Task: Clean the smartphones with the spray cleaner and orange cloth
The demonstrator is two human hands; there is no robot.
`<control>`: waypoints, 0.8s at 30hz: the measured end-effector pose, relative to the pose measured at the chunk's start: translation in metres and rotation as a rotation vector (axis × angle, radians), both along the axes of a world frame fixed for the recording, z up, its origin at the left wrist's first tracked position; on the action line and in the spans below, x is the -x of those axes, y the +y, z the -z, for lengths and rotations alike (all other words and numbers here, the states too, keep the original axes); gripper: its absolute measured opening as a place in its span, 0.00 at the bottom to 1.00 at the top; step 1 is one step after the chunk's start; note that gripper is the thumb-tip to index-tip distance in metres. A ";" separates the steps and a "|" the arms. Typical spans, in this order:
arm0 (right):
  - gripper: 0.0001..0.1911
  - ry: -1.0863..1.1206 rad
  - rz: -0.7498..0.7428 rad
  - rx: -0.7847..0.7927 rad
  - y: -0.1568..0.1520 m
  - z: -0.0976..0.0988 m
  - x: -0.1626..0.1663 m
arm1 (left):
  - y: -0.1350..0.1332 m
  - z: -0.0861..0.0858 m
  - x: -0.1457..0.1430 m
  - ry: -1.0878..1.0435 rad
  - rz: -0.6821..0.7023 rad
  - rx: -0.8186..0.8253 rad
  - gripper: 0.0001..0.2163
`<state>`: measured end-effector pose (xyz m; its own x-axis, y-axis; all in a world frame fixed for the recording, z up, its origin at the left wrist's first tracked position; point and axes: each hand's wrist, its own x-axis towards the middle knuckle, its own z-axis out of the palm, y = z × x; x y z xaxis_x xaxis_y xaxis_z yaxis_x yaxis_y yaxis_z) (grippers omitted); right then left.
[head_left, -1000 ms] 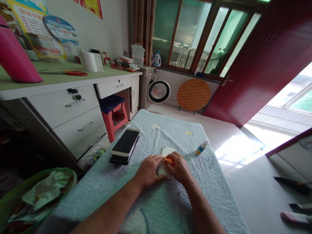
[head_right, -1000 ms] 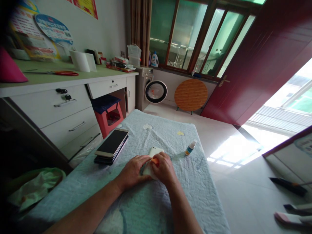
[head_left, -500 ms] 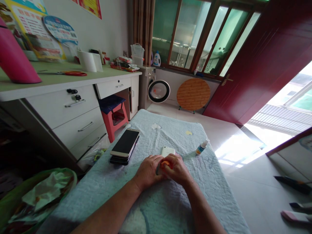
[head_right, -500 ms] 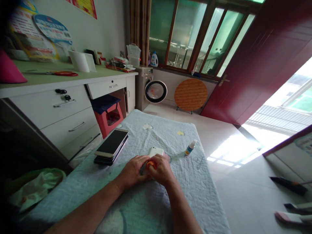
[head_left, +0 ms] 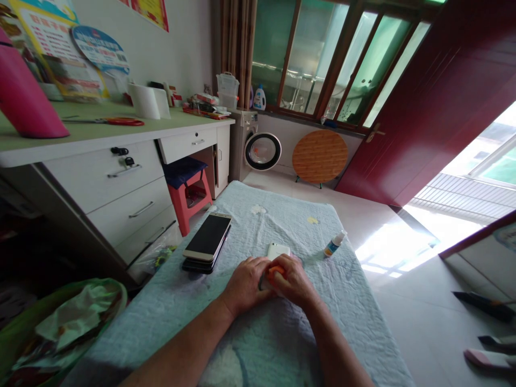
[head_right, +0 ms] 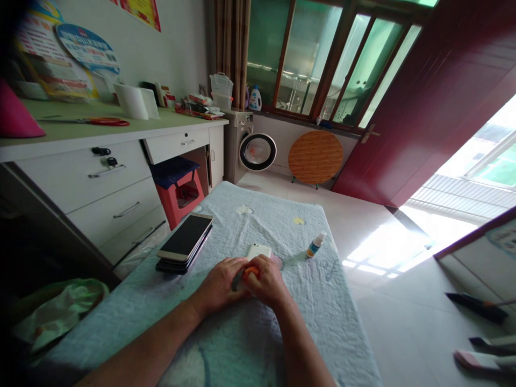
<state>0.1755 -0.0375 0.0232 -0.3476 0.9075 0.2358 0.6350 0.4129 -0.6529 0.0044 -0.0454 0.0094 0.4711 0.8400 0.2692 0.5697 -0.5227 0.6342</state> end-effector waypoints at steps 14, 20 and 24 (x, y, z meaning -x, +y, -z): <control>0.04 -0.061 0.027 -0.031 -0.002 0.002 0.002 | 0.001 0.001 0.000 0.005 -0.015 -0.006 0.22; 0.02 -0.097 0.088 -0.090 0.001 0.012 0.001 | 0.001 0.002 0.000 -0.007 -0.002 -0.002 0.28; 0.01 -0.101 0.186 -0.069 0.007 0.016 -0.010 | 0.002 0.002 0.000 0.031 -0.021 0.008 0.35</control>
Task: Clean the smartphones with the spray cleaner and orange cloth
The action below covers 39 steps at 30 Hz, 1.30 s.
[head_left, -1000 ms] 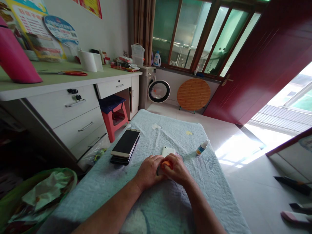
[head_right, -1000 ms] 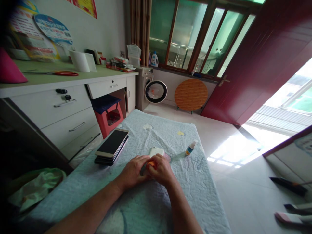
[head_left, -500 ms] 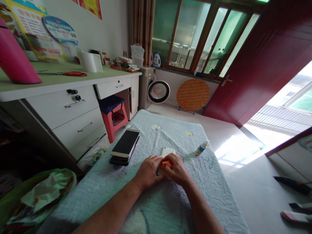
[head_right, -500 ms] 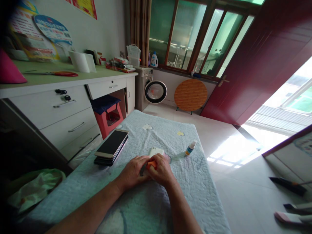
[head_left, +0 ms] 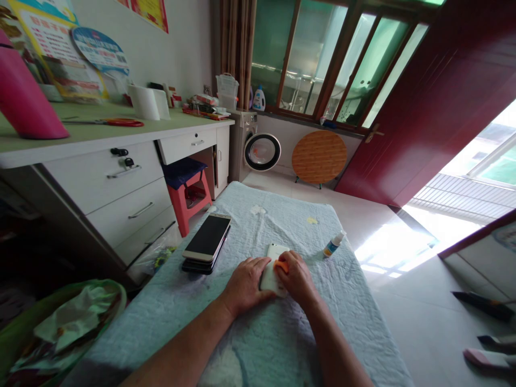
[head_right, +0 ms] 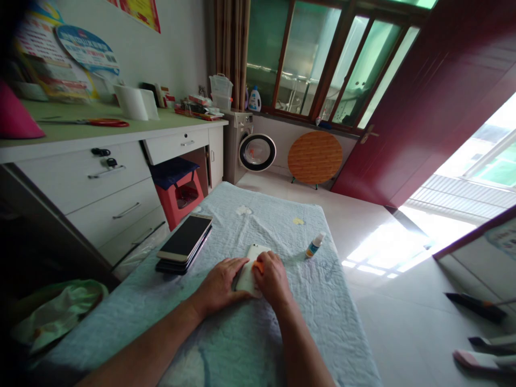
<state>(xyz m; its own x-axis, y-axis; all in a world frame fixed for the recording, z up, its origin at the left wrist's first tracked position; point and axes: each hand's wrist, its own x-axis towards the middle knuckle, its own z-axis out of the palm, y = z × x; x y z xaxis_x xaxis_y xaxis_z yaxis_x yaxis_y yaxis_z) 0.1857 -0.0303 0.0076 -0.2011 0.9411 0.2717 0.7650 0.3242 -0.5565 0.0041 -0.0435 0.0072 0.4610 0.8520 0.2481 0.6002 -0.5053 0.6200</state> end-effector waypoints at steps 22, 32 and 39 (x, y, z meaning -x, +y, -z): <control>0.08 -0.030 -0.179 0.020 -0.006 -0.010 0.013 | 0.000 0.010 0.003 -0.020 -0.040 0.014 0.45; 0.10 -0.002 -0.346 0.300 -0.016 -0.037 -0.017 | 0.001 0.003 0.001 -0.007 -0.003 -0.027 0.29; 0.12 0.020 -0.328 0.375 -0.018 -0.041 -0.027 | 0.002 0.002 0.002 0.016 0.005 -0.014 0.30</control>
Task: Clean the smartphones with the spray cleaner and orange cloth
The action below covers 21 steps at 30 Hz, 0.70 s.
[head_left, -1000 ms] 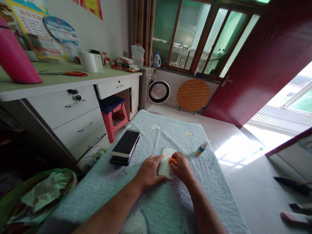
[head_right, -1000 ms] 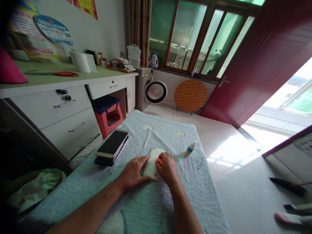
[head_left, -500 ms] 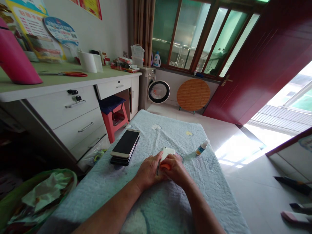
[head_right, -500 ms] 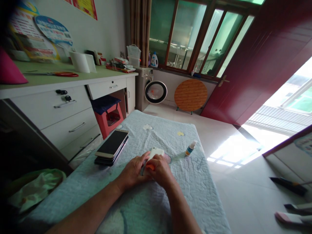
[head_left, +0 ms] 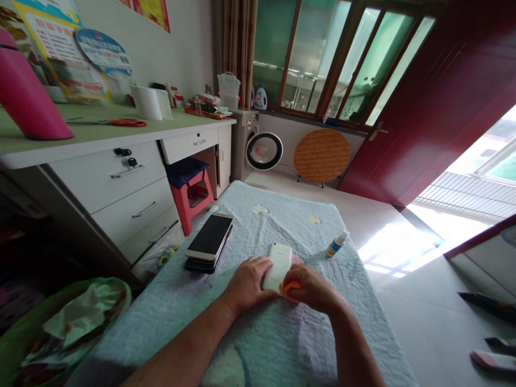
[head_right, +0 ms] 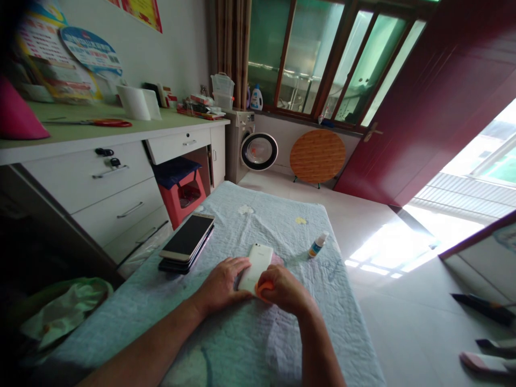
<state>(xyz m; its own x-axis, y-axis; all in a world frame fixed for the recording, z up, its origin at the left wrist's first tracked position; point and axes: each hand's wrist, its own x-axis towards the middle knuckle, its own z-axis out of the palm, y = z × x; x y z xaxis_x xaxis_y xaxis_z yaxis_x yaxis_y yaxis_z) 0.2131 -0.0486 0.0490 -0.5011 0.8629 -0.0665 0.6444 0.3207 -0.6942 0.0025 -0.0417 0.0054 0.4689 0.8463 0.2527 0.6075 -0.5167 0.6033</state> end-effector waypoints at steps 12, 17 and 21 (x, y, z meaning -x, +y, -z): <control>0.04 -0.070 0.042 -0.217 -0.005 0.009 0.038 | -0.002 -0.001 -0.001 0.022 0.042 -0.025 0.29; 0.07 -0.129 0.011 -0.114 -0.004 0.000 0.026 | 0.000 -0.002 0.002 0.052 0.032 0.015 0.32; 0.10 -0.140 -0.027 0.032 -0.004 -0.007 0.008 | 0.002 -0.006 0.007 0.080 0.055 0.067 0.34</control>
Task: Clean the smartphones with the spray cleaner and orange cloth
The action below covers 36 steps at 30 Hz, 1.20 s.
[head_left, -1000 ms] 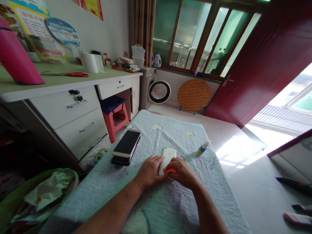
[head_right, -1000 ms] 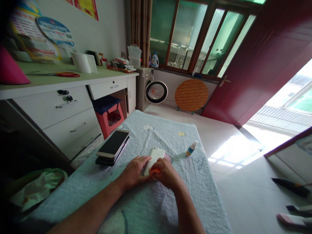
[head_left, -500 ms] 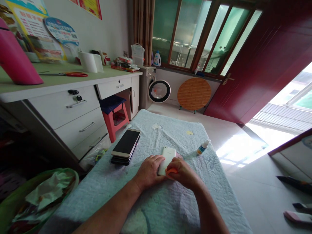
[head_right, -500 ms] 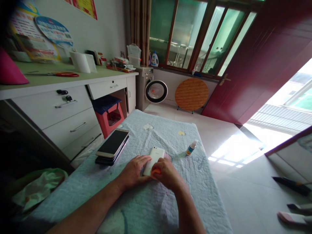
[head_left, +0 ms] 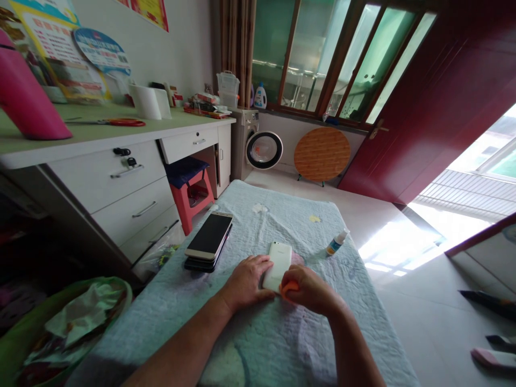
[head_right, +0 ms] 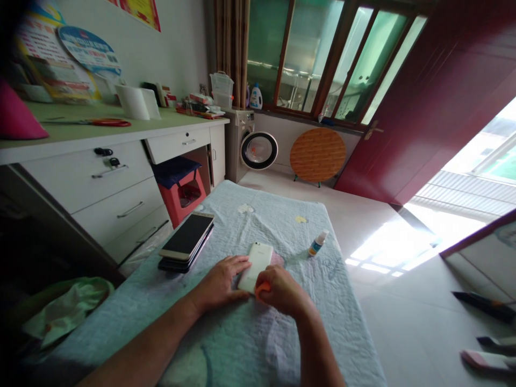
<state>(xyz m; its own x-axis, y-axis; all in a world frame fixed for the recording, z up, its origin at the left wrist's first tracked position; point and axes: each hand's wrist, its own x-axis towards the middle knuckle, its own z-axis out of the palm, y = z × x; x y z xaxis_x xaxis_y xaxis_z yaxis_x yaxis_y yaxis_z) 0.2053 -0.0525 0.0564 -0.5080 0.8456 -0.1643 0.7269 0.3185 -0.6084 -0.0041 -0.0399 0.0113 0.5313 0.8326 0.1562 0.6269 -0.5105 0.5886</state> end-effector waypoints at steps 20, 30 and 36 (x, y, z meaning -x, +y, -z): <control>0.04 -0.090 0.004 -0.191 -0.012 0.007 0.025 | 0.002 0.002 -0.002 -0.030 -0.048 0.007 0.16; 0.08 -0.051 0.061 -0.192 -0.014 0.011 0.026 | 0.002 0.002 -0.001 -0.051 -0.034 -0.001 0.15; 0.02 -0.252 0.053 -0.171 -0.011 0.004 0.022 | 0.002 0.003 -0.003 -0.019 -0.069 0.006 0.17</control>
